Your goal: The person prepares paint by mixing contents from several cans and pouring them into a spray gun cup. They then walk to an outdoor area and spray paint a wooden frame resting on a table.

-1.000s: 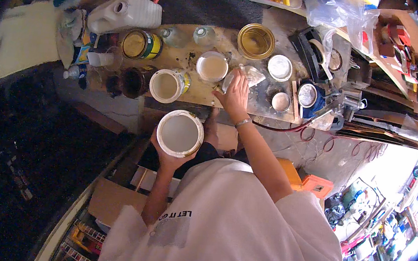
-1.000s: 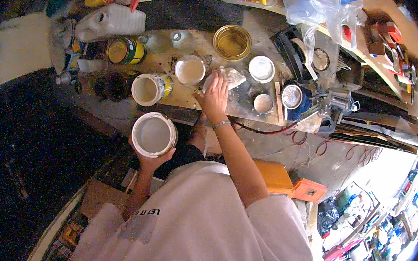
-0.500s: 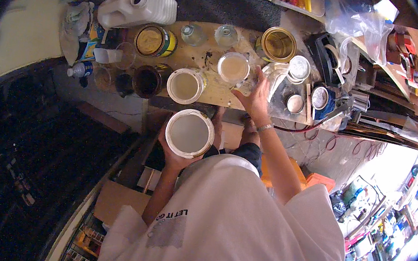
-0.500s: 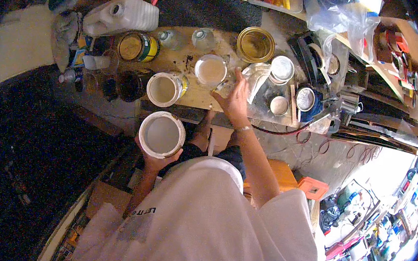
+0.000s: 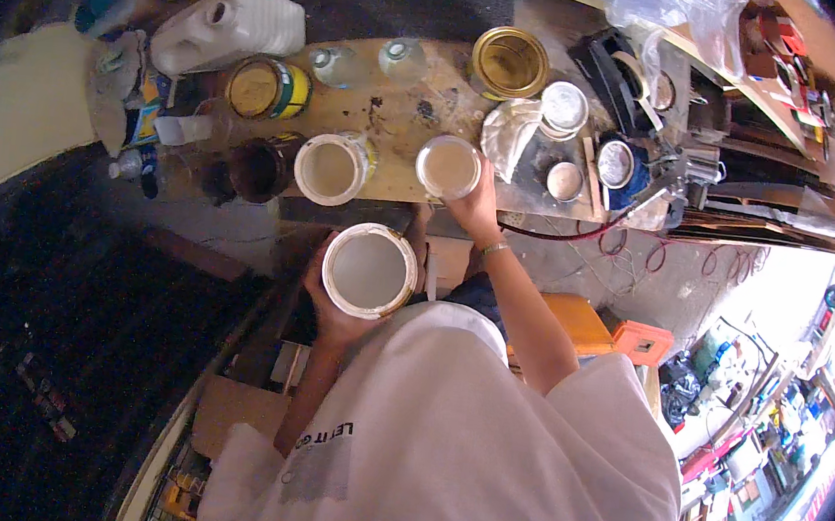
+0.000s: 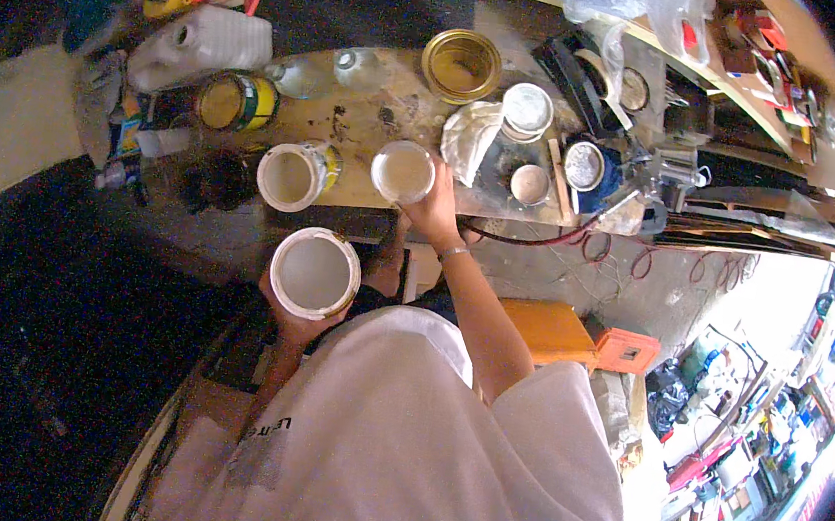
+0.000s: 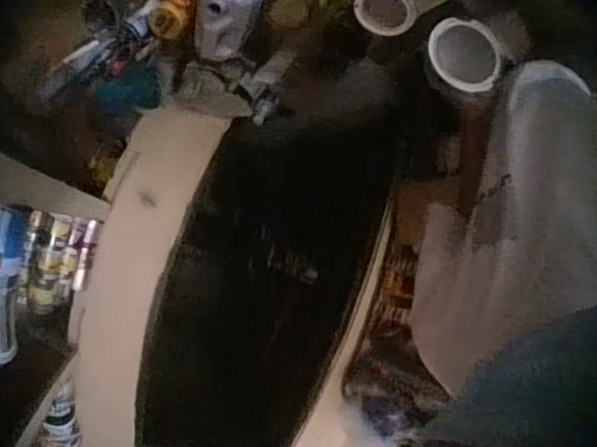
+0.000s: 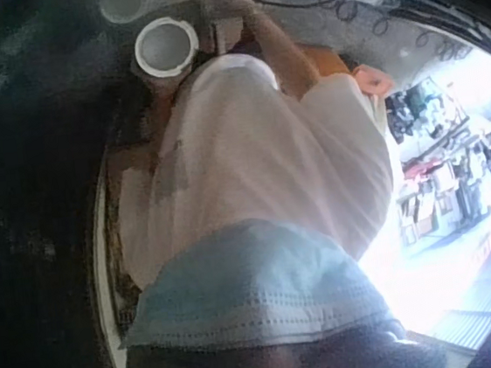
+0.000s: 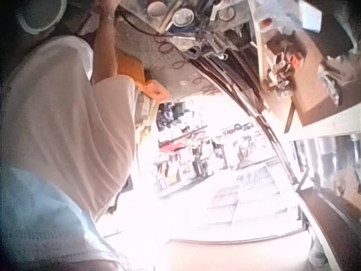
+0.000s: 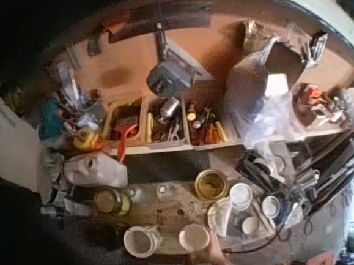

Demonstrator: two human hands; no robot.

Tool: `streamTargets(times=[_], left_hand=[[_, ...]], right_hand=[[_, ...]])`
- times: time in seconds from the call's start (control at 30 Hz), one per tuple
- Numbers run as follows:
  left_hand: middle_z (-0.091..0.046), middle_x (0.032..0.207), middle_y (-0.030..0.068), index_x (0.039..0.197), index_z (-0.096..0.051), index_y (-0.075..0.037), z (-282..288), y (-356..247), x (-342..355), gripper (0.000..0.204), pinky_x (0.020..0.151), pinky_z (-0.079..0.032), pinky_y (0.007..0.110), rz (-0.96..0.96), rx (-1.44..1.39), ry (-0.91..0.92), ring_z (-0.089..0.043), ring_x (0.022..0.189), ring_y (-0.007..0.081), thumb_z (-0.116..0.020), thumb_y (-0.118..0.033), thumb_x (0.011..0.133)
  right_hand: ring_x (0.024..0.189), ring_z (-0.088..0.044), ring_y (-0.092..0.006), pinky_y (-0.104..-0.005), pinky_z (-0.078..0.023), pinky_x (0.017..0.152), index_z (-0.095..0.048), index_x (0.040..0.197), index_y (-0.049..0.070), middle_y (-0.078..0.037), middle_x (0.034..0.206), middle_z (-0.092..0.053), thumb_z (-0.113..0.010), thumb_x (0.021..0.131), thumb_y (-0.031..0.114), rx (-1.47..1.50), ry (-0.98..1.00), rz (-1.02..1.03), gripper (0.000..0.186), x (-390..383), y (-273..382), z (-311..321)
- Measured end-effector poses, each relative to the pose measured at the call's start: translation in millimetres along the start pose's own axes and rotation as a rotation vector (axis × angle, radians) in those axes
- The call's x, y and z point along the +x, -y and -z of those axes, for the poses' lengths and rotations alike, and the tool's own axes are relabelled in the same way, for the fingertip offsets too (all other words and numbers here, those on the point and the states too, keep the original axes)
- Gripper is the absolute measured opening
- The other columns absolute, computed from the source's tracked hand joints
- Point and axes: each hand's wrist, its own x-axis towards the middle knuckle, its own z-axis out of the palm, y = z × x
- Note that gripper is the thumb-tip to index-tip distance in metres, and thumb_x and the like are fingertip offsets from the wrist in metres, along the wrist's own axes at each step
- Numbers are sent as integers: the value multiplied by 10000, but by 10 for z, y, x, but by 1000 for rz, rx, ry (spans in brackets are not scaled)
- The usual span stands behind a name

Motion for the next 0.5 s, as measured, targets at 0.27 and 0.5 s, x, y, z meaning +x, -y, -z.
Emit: streamTargets(times=[0.27, 0.5], left_hand=[[-435, 1436, 211, 1469, -199, -31, -314, 92, -169, 1242, 1125, -383, 510, 69, 141, 4, -486, 1326, 339, -991, -274, 544], [-477, 1406, 234, 1457, -221, -13, -320, -86, -180, 1210, 1083, -437, 499, 64, 306, -38, -540, 1276, 360, -1000, -229, 555]], right_hand=[[1259, -557, -365, -446, -480, 1036, -399, 1449, 29, -195, 1356, -544, -851, 746, 81, 98, 3, -59, 837, -243, 130, 522], [858, -587, -297, -426, -489, 800, -632, 1122, 5, -142, 1008, -630, -688, 900, 105, -476, -335, -186, 249, -295, -410, 1800]])
